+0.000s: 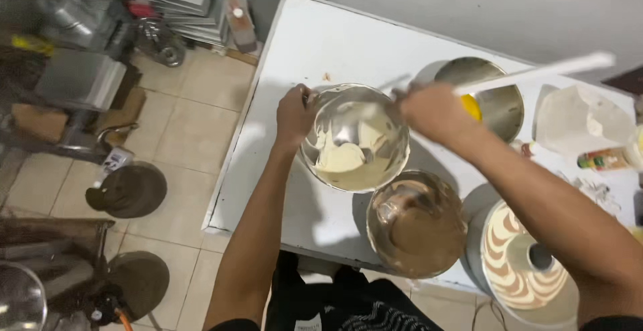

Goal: The person pours light and dark batter into a cake tin, alternating colors to create a marbled pattern using a spatula.

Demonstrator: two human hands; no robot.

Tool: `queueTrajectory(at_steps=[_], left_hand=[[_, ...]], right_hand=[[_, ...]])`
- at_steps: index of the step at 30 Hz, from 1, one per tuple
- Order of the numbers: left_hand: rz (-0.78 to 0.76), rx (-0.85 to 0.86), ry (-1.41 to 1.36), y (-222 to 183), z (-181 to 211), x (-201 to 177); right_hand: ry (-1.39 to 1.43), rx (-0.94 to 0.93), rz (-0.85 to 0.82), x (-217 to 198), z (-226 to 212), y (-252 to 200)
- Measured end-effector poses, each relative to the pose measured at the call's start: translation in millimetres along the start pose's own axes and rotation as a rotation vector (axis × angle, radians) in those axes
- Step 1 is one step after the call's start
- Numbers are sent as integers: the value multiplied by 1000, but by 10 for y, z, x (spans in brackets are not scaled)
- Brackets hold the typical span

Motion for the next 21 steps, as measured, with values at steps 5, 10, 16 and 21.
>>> queueTrajectory(at_steps=[5,10,16,21], left_hand=[[-128,69,286,84,98,-42],[-149,183,272,-143,97,-212],[-103,378,385,-572,307,-493],[63,441,420,-431,143,-514]], right_hand=[[-61,211,50,834,-313,768],[-17,2,-158,289,-724,531],[-121,391,-158,-209,-796,640],[140,389,-164,2,-899,473]])
Point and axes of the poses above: each hand's wrist, its own y-axis towards the middle knuckle, its own x-axis out of the palm, z = x × y, the point moved 1 cm from there along y, towards the middle knuckle, and after that the axes turned 10 degrees about -x, right-handed, at the moved point
